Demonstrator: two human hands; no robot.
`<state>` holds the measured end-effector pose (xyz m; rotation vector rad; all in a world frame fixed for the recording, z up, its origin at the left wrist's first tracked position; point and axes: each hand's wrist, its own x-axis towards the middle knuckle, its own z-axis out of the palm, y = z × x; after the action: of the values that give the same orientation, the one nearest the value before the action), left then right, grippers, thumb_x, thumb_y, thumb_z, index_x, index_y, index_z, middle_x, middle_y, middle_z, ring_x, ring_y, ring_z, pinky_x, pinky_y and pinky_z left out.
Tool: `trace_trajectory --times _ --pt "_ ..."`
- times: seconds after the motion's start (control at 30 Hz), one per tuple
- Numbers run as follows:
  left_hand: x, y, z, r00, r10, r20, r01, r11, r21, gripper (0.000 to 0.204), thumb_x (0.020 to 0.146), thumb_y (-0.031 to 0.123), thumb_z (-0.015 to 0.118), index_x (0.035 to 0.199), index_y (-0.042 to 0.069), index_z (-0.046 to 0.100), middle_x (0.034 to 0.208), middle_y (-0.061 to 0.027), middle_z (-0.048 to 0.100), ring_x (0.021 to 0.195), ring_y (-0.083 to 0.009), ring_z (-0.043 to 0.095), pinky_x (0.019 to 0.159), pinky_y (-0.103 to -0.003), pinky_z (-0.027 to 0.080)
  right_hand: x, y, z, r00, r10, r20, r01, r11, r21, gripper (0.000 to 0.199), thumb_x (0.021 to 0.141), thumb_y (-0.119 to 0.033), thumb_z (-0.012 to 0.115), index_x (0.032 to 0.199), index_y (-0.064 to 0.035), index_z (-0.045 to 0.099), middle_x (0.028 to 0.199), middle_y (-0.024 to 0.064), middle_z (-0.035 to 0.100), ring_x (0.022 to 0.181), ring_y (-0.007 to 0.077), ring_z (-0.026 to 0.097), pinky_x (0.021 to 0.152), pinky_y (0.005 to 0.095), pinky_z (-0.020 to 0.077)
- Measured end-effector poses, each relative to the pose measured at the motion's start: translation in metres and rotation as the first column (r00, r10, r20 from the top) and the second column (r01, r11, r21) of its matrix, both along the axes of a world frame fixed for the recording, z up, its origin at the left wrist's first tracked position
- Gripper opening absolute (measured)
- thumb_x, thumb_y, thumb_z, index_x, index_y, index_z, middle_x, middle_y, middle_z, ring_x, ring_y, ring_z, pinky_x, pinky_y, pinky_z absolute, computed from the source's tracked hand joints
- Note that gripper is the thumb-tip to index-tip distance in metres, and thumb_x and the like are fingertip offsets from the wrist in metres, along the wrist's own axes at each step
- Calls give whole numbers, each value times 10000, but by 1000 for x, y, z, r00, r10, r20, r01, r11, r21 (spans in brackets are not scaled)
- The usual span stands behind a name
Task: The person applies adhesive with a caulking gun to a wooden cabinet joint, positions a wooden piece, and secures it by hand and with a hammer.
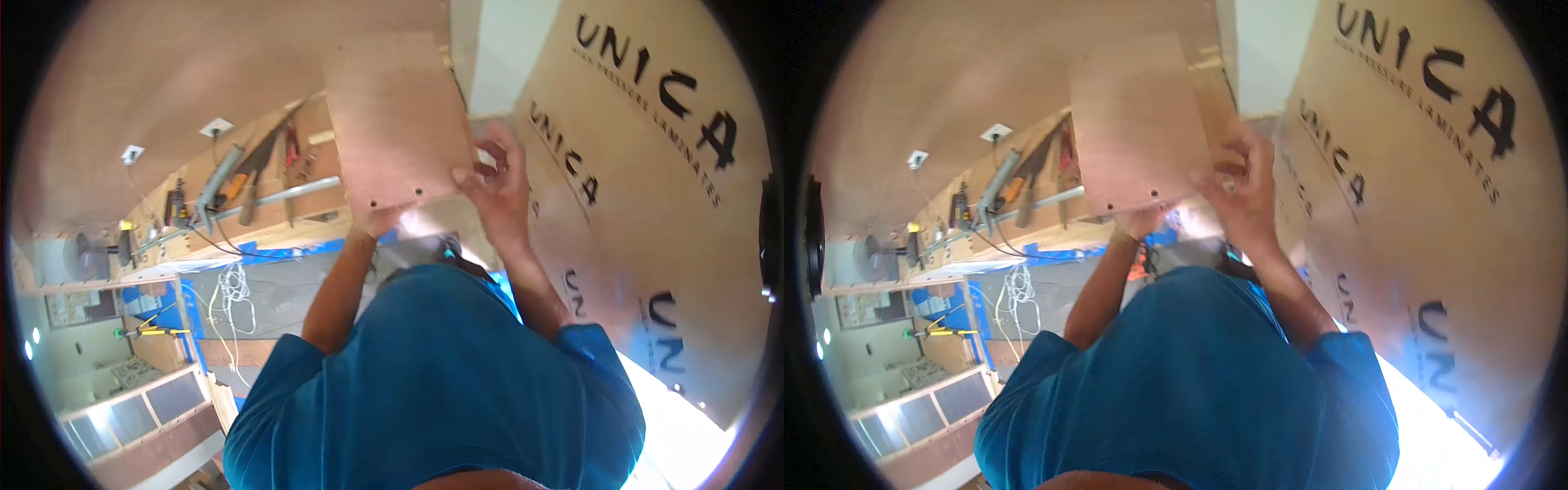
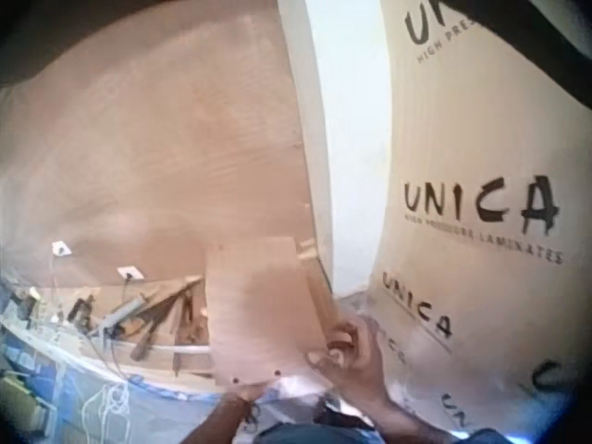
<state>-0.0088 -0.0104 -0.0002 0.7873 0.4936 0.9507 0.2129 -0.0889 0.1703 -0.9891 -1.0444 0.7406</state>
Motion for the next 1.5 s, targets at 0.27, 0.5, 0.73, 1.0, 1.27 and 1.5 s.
trace_trajectory --times 0.27,0.5,0.73,1.0,1.27,1.5 --pt "79 -48 -41 772 -444 455 608 723 -328 707 945 454 639 1469 23 442 1406 -173 570 1249 -343 583 1040 -566 474 30 -98 27 855 -220 -469 82 951 -297 385 1015 -216 633 1305 32 580 1261 149 646 1184 209 602 1093 348 418" --pt "66 -105 -108 602 -792 -103 680 576 -454 349 1031 214 511 1328 44 581 1244 -96 683 1010 -224 688 835 -368 539 88 -163 -50 898 -388 -206 258 846 -468 438 1047 -257 578 1317 88 561 1273 178 641 1208 213 591 1076 333 440" --pt "9 -115 -128 500 -850 -164 709 511 -486 277 1012 190 503 1224 79 643 1172 -73 697 974 -179 686 797 -298 543 111 -144 -102 894 -446 -24 352 736 -577 510 1040 -322 557 1337 93 558 1313 199 612 1236 240 557 1071 359 415" --pt "-6 -87 -117 488 -837 -248 713 546 -441 265 975 150 529 1193 59 648 1102 -55 700 974 -154 674 814 -295 523 111 -146 -81 859 -475 191 494 670 -554 462 996 -390 614 1191 21 696 1117 142 679 1085 212 592 975 326 438" --pt "26 -88 -130 512 -834 -204 716 546 -436 280 961 139 518 1197 65 650 1107 -49 694 975 -157 670 813 -292 517 100 -124 -57 762 -336 553 647 404 -646 398 996 -393 632 923 -14 729 659 -29 503 634 79 459 603 264 365" --pt "39 -95 -129 490 -843 -222 734 536 -418 302 957 142 506 1213 74 650 1113 -37 681 976 -152 655 821 -294 513 114 -125 -102 849 -369 378 528 575 -625 369 992 -373 648 817 -50 690 609 -42 458 559 56 391 529 242 309"
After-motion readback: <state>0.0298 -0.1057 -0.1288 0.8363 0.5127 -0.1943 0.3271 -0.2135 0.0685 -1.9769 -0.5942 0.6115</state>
